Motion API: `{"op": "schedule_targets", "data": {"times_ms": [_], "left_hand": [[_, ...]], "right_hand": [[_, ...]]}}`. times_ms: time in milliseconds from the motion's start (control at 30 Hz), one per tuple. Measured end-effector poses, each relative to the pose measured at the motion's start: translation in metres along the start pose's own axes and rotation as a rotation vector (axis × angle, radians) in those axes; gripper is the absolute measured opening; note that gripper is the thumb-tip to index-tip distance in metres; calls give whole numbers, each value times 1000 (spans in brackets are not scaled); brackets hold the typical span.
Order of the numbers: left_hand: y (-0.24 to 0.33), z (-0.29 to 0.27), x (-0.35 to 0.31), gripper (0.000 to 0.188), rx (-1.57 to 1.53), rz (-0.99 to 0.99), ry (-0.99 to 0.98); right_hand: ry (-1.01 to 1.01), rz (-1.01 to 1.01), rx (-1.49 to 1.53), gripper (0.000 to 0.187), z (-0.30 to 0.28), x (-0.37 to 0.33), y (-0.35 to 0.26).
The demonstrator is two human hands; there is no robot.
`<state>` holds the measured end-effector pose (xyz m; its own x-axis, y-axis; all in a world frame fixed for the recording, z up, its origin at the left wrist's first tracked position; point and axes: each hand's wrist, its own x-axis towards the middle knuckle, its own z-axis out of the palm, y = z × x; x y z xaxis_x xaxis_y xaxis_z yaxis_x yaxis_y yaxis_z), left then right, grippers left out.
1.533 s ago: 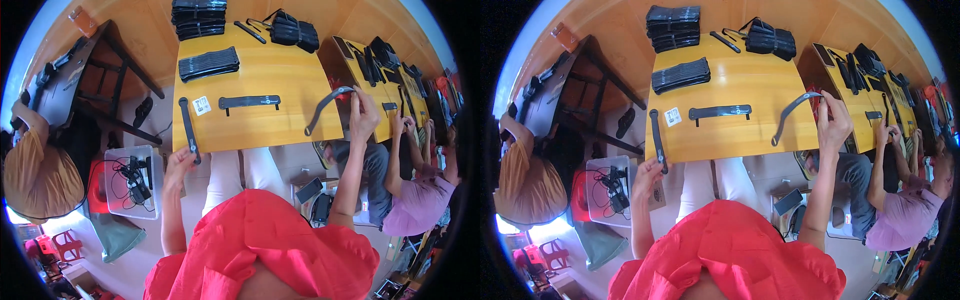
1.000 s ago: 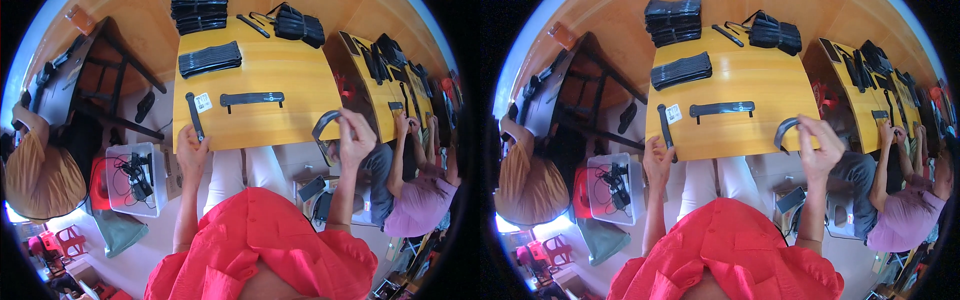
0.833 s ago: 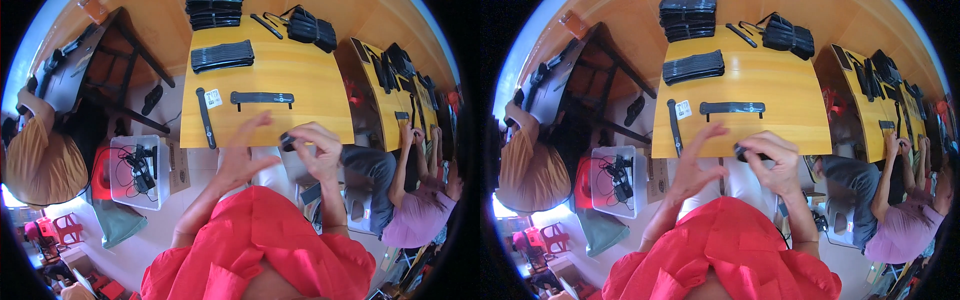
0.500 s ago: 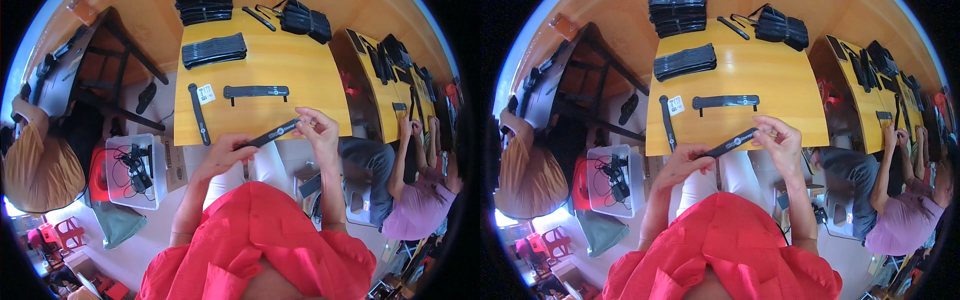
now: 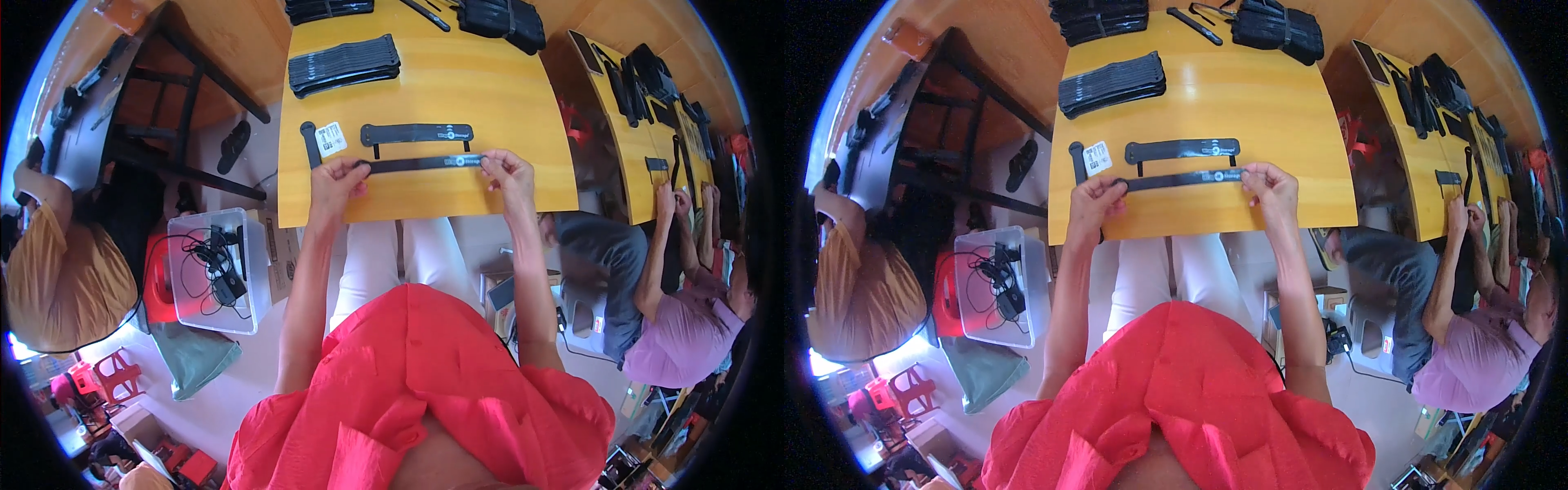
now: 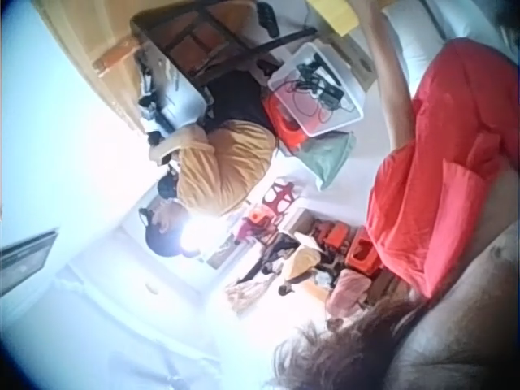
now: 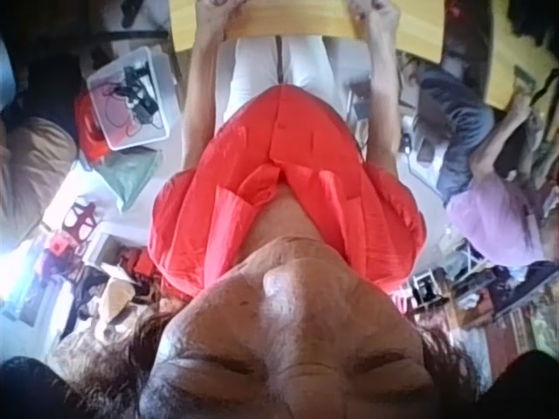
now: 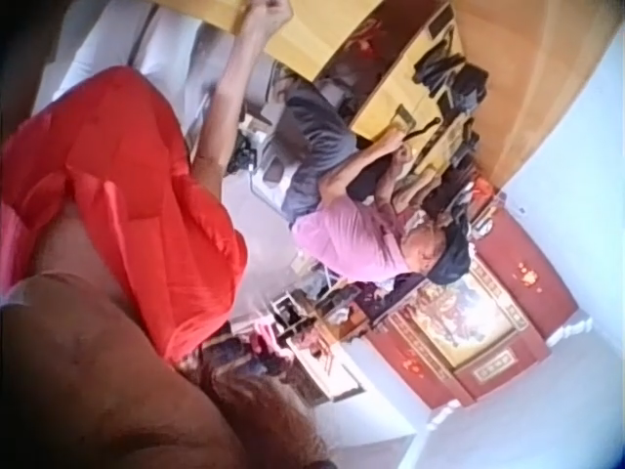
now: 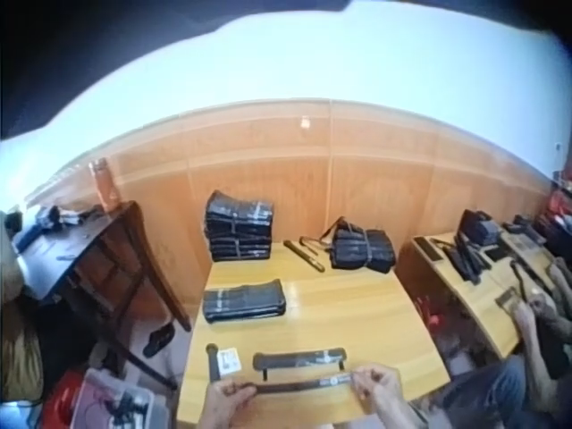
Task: The recorder is assembling, aligning, and folding black fabric straps using a guide board at a workbench.
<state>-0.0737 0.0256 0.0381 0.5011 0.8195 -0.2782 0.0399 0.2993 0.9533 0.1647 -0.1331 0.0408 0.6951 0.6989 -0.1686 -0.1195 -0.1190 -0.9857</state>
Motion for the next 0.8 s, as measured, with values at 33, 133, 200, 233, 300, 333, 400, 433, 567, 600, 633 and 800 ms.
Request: {"op": "schedule_targets", "data": {"times_ms": [33,133,200,233,300,333,400,433,567,600,633,800], "left_hand": [[-1,1,7,12,-27,3,28],[-5,-1,23,13,-18,18,48],[-11,2,31,16,-10,-6,53],[-13,3,34,16,-15,0,72],[-18,2,37,17,-23,-1,94],[-17,4,38,17,75,36,112],[-20,6,41,16,172,70,129],[-23,7,43,15,295,153,186],[-29,11,47,14,473,376,321],[-30,12,48,14,472,373,322],[-31,13,49,14,457,366,331],[-34,15,52,13,435,363,347]], "right_hand": [[2,7,-2,13,2,6,2],[36,15,-27,10,9,23,9],[40,-27,-6,9,10,31,14],[42,-22,-11,9,13,33,14],[67,-17,23,8,18,35,12],[69,-13,23,8,15,39,17],[34,-87,-7,10,9,48,33],[33,-84,-8,10,10,51,36],[89,-106,-176,10,13,56,42],[106,-130,-226,10,14,56,43],[105,-129,-228,10,15,57,44],[177,-217,-172,10,16,61,53]]}}
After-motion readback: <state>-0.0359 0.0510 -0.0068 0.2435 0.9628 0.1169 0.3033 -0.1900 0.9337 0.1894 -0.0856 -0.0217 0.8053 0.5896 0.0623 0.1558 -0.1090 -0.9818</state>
